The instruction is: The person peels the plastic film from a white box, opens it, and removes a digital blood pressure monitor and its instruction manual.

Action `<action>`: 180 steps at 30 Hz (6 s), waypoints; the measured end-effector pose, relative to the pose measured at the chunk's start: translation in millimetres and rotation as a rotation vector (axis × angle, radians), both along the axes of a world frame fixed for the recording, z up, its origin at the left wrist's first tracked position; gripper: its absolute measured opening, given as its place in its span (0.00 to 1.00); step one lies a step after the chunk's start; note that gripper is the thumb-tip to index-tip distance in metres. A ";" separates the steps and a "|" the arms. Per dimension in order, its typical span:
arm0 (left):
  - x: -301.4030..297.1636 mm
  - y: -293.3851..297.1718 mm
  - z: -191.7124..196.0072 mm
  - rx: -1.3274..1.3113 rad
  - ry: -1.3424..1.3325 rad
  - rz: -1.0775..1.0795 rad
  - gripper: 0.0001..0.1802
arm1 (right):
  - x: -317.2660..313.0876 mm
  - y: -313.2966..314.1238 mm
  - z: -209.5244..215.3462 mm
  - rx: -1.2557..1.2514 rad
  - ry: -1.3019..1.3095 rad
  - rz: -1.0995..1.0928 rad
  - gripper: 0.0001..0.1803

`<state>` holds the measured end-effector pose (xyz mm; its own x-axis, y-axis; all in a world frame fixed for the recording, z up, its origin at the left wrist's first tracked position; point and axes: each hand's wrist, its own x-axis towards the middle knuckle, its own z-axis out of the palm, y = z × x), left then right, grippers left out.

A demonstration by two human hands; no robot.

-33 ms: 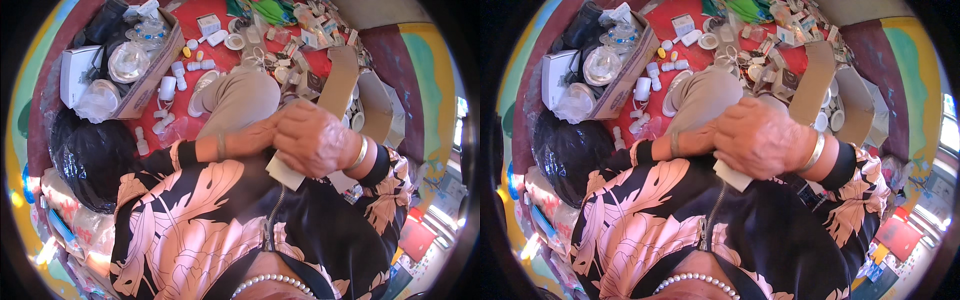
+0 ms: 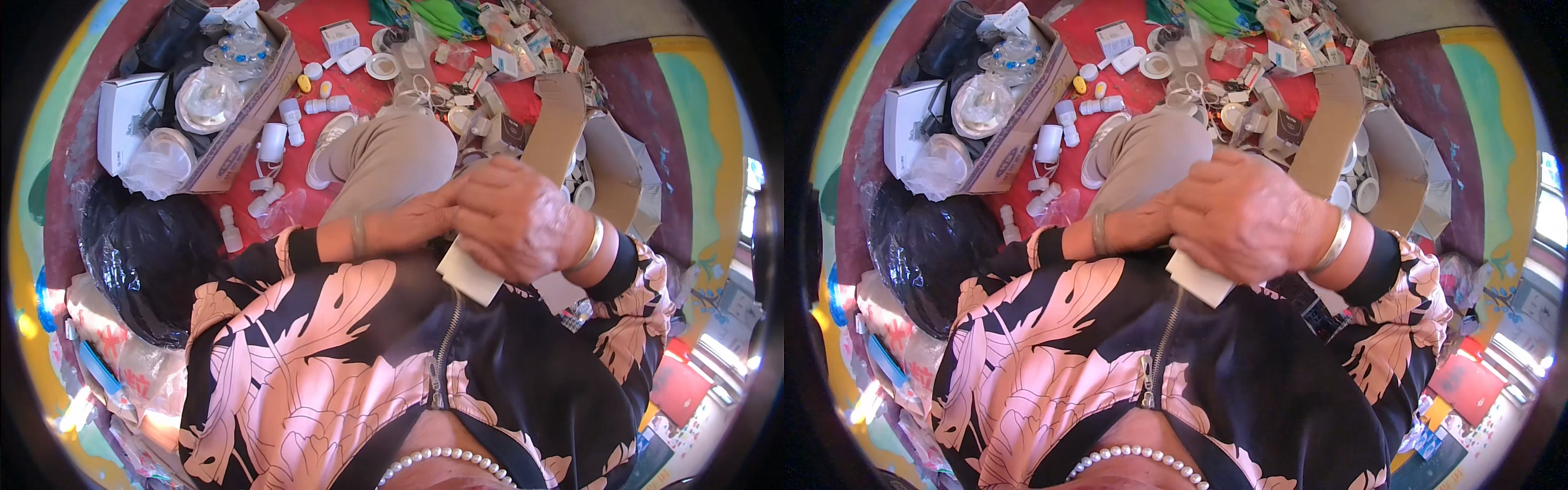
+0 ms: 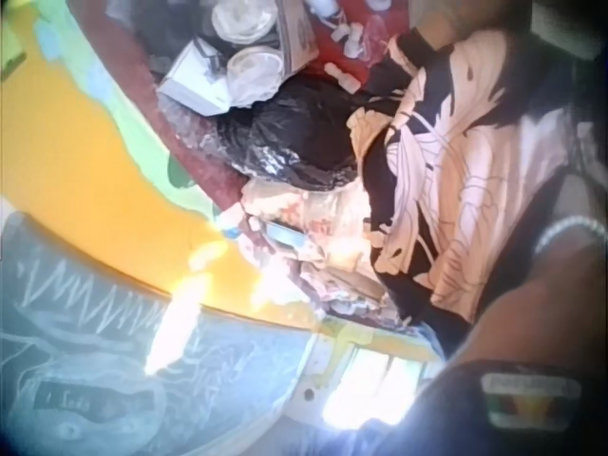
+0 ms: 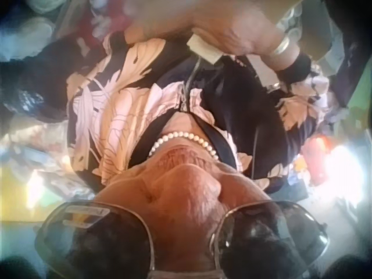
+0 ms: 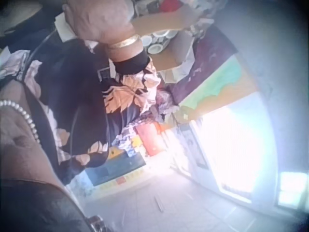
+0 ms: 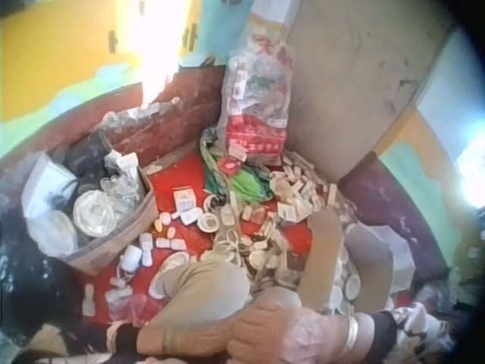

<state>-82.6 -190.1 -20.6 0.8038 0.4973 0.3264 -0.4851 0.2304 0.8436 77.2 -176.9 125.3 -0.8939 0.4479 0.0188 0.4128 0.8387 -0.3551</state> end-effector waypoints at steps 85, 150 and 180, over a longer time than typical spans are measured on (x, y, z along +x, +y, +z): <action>-68.6 49.5 0.4 -0.846 0.140 0.218 0.23 | -142.2 -9.9 -63.4 0.042 0.293 0.150 0.11; -60.3 -30.3 -54.5 -0.259 0.461 0.082 0.23 | -52.4 -50.4 -55.2 -0.030 0.115 -0.609 0.10; -41.8 -4.8 11.1 -0.579 0.207 -0.172 0.45 | 29.7 -71.2 -81.8 -0.659 0.934 -1.279 0.32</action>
<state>-124.4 -194.9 -9.5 0.9056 0.4046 -0.1272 -0.2408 0.7374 0.6311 106.8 -248.2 43.5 0.2171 0.9594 -0.1799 0.1209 -0.2093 -0.9703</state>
